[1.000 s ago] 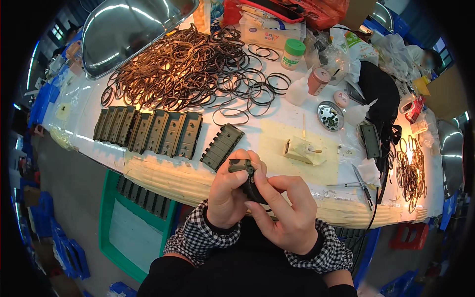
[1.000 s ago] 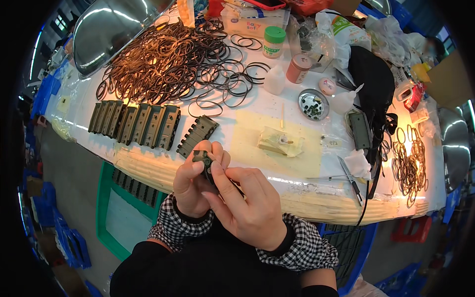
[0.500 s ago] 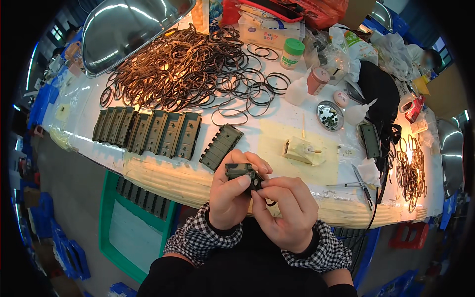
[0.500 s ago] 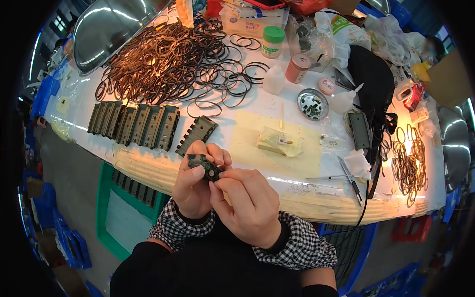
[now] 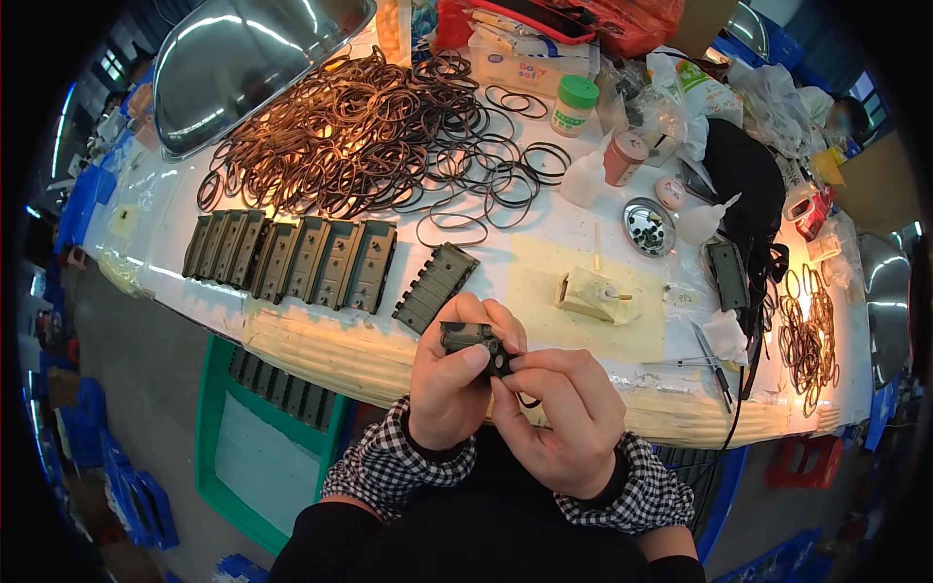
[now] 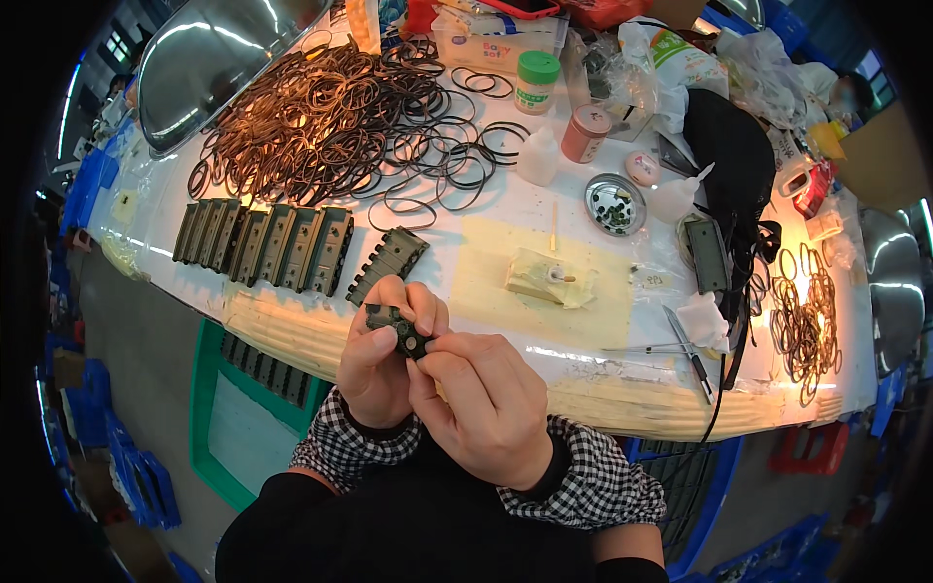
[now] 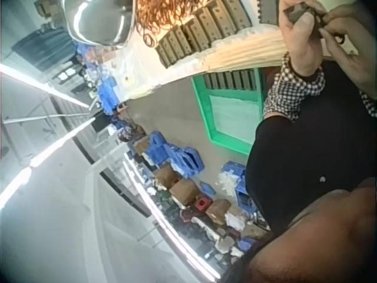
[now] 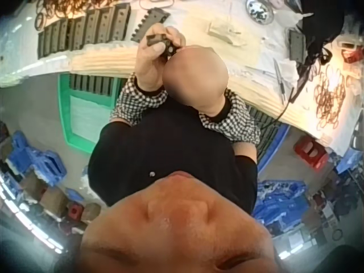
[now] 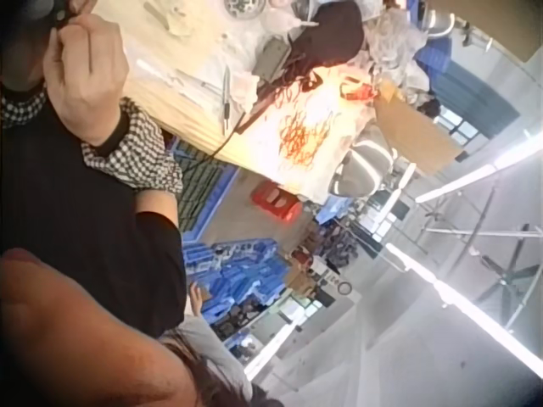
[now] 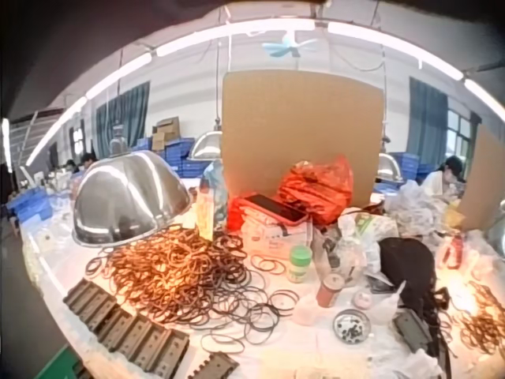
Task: Assembling the outer shell and internal components of toy grenades at a workshop table.
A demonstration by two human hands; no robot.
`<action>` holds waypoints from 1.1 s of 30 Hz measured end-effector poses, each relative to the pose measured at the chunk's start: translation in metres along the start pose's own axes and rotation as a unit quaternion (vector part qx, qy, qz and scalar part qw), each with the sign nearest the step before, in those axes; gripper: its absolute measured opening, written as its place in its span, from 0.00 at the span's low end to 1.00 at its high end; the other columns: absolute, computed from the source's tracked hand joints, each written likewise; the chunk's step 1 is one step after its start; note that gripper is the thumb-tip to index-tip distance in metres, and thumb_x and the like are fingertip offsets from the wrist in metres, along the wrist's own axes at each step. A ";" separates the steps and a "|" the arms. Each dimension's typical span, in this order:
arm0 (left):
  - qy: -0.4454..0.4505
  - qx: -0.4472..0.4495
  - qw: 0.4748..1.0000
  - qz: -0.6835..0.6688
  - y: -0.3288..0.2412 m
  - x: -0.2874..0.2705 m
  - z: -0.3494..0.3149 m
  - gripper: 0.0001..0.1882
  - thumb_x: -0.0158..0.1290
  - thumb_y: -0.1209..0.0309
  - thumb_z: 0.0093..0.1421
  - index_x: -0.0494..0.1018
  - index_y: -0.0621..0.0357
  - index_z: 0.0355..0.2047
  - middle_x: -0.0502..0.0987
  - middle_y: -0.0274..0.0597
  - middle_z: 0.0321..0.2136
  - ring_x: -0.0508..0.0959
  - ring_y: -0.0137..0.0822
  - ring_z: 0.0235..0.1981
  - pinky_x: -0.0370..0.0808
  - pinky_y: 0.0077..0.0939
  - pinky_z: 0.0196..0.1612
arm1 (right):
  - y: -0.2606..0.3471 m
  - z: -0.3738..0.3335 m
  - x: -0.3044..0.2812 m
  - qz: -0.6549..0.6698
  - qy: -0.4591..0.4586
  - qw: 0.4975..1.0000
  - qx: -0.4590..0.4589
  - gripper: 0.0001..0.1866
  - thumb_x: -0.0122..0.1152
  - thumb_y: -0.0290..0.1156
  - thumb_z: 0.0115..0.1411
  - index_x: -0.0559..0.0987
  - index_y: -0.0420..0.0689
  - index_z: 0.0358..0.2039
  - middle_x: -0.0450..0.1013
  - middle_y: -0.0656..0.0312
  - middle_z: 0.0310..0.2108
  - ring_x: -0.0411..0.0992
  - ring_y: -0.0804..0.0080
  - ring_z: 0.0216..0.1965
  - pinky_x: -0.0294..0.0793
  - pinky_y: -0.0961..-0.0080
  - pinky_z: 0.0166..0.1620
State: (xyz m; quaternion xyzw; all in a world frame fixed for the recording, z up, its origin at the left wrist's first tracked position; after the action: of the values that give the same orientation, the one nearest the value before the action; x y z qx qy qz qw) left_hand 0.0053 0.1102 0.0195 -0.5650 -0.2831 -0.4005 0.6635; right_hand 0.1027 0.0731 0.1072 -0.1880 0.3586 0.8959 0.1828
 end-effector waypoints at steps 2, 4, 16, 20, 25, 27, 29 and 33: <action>0.005 0.004 1.000 0.008 -0.001 -0.001 0.000 0.10 0.53 0.71 0.56 0.64 0.59 0.33 0.71 0.46 0.34 0.71 0.35 0.38 0.71 0.28 0.44 | 0.001 0.000 0.000 0.001 0.002 1.000 -0.002 0.11 0.70 0.19 0.44 0.76 0.40 0.27 0.73 0.59 0.29 0.73 0.65 0.26 0.75 0.74 0.28; 0.005 0.003 1.000 0.006 0.000 0.000 0.000 0.09 0.52 0.72 0.56 0.64 0.59 0.33 0.71 0.46 0.33 0.71 0.35 0.38 0.71 0.28 0.44 | 0.001 -0.001 0.000 0.001 0.000 1.000 -0.004 0.11 0.70 0.19 0.44 0.76 0.40 0.27 0.73 0.59 0.29 0.73 0.65 0.26 0.75 0.74 0.28; 0.009 -0.007 1.000 -0.007 0.001 -0.002 -0.001 0.09 0.52 0.70 0.56 0.63 0.59 0.33 0.71 0.46 0.33 0.71 0.35 0.38 0.71 0.28 0.44 | 0.003 0.000 0.001 -0.001 0.005 1.000 -0.006 0.11 0.70 0.19 0.44 0.75 0.40 0.27 0.73 0.59 0.28 0.74 0.65 0.26 0.75 0.74 0.27; -0.013 -0.012 1.000 -0.012 -0.001 -0.004 -0.001 0.10 0.52 0.69 0.56 0.63 0.57 0.32 0.70 0.43 0.32 0.72 0.35 0.37 0.72 0.28 0.43 | -0.001 -0.004 0.008 0.034 0.053 0.998 -0.006 0.13 0.72 0.23 0.43 0.77 0.41 0.30 0.71 0.58 0.34 0.71 0.63 0.31 0.74 0.72 0.31; -0.056 -0.073 0.991 -0.098 -0.001 -0.017 0.005 0.10 0.51 0.67 0.57 0.63 0.55 0.32 0.69 0.40 0.31 0.72 0.34 0.36 0.77 0.29 0.43 | -0.011 -0.005 0.009 0.048 0.165 0.985 -0.019 0.17 0.74 0.29 0.43 0.79 0.46 0.35 0.66 0.59 0.38 0.66 0.62 0.36 0.69 0.71 0.36; -0.059 -0.082 0.988 -0.114 0.004 -0.023 0.005 0.10 0.51 0.66 0.57 0.63 0.56 0.34 0.70 0.40 0.32 0.73 0.34 0.36 0.78 0.29 0.43 | -0.012 -0.010 0.010 0.045 0.162 0.984 -0.050 0.16 0.72 0.26 0.44 0.79 0.47 0.35 0.67 0.61 0.36 0.67 0.64 0.34 0.69 0.72 0.36; -0.078 -0.085 0.988 -0.103 0.006 -0.027 0.004 0.11 0.51 0.66 0.57 0.64 0.57 0.36 0.70 0.40 0.32 0.73 0.34 0.36 0.78 0.29 0.43 | -0.015 -0.008 0.006 0.077 0.169 0.982 -0.020 0.15 0.72 0.23 0.43 0.79 0.47 0.33 0.68 0.62 0.34 0.67 0.64 0.34 0.69 0.72 0.35; -0.099 -0.083 0.986 -0.103 0.004 -0.034 0.001 0.12 0.51 0.67 0.59 0.65 0.58 0.40 0.72 0.40 0.33 0.74 0.34 0.36 0.78 0.30 0.42 | -0.021 -0.002 -0.002 0.084 0.154 0.984 0.013 0.13 0.71 0.21 0.43 0.78 0.45 0.31 0.69 0.62 0.31 0.69 0.65 0.33 0.70 0.71 0.34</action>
State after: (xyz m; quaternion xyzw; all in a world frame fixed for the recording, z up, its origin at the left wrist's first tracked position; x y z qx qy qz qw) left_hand -0.0088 0.1182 -0.0112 -0.6226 -0.3700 -0.4309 0.5383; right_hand 0.1146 0.0858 0.0950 -0.2902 0.4086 0.8638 0.0523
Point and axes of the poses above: each hand's wrist, its own z-axis towards the middle knuckle, its own x-axis out of the palm, y = z × x, the point moved 10 cm from there along z, towards the middle knuckle
